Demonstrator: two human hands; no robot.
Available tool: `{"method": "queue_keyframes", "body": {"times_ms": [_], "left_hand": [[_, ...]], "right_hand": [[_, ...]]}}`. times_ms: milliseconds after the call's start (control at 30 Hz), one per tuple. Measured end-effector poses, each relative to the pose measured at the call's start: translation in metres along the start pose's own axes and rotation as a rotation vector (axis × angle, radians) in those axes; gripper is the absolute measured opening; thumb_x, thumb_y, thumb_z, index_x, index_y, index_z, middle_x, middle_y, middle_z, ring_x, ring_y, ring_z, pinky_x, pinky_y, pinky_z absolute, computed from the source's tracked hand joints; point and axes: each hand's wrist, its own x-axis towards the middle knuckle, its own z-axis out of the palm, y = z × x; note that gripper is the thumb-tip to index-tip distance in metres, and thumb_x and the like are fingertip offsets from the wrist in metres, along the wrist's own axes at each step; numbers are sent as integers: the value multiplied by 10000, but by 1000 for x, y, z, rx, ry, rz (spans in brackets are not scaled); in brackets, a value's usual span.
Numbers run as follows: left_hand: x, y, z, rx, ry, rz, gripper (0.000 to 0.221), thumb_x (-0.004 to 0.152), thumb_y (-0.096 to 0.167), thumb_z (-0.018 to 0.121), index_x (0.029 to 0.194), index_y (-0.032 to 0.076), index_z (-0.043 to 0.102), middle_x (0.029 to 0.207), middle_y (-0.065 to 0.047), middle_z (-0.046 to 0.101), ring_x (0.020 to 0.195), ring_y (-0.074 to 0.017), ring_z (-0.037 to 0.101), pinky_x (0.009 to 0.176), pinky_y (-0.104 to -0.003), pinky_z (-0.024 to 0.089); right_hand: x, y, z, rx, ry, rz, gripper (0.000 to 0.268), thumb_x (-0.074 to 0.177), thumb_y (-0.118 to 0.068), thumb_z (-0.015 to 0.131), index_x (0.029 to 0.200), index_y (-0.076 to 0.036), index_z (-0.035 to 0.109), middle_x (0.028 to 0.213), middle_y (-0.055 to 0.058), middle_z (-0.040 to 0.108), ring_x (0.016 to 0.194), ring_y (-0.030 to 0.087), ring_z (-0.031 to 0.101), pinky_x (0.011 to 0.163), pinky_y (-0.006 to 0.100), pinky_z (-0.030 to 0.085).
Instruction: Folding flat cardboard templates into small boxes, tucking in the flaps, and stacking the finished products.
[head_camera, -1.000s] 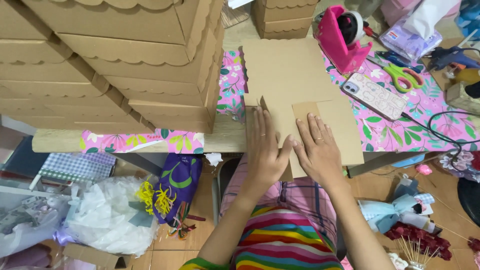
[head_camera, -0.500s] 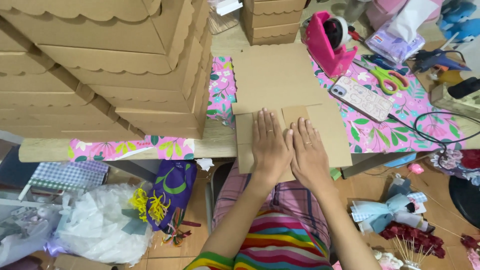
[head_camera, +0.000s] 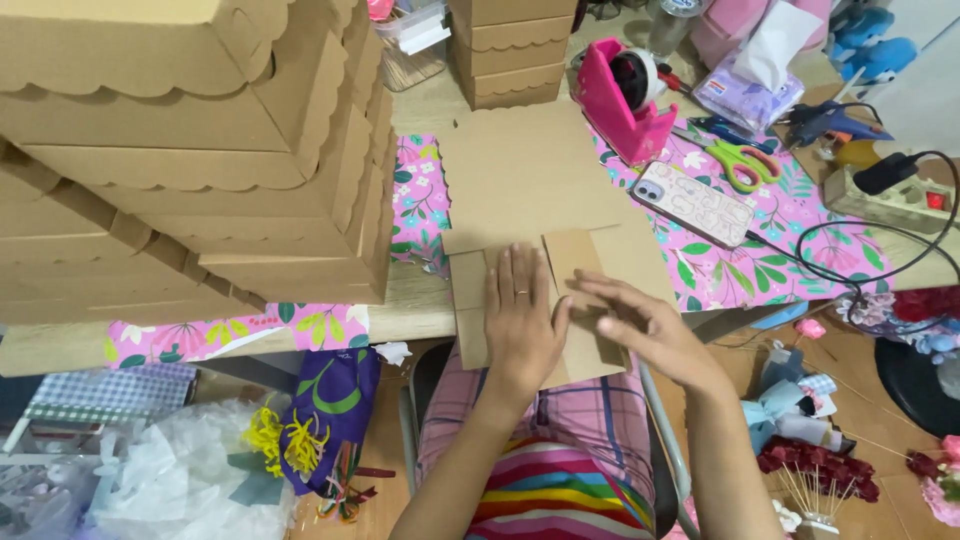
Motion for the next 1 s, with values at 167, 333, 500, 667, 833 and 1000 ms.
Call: {"method": "queue_keyframes", "body": {"times_ms": [167,333,500,667,833,1000], "left_hand": [[-8,-6,12,-8,-22,46,564,986,431,569,1488,177,534,1453,-331,510,1442,-482,419,1192,-606,251],[-11,-6,3,-31,3,91,515,979,427,585,1448,215,584,1452,-325,501,1438,-466,424,1194,-603,264],[-19,-3,-5,-70,-76,99,530,995,422,557,1478,204,551,1475,-344,465,1447,-479,398,1187,-618,259],[-21,-4,-4,-91,-118,97,532,1001,438,534,1481,210,544,1478,-338,459,1460,-473,381,1194,-617,240],[-19,-4,-10,-92,-122,97,530,999,437,553,1476,205,550,1490,-337,441,1469,-472,368,1187,-616,257],[-14,-8,-23,-196,-331,41,651,987,429,563,1469,7,450,1573,-349,332,1526,-422,269,1229,-576,165]], "right_hand": [[24,38,-24,-74,480,211,336,1052,-251,542,1303,-90,697,1193,171,704,1118,285,641,999,465,487],[56,107,-48,-585,518,197,560,962,-316,670,1433,-18,618,1288,222,588,1221,437,505,1054,536,398],[67,102,-29,-757,632,217,421,890,-353,771,1215,-98,686,1105,83,591,1152,329,472,956,522,384],[70,45,3,-473,673,54,340,943,-119,679,1225,-31,510,1249,275,630,1259,458,528,1045,577,405],[80,10,38,-421,452,84,585,965,-104,548,1505,20,363,1429,411,492,1328,580,456,1121,686,353],[83,26,51,-820,199,99,708,1094,-454,308,1560,79,323,1601,314,347,1540,405,246,1272,493,132]]}}
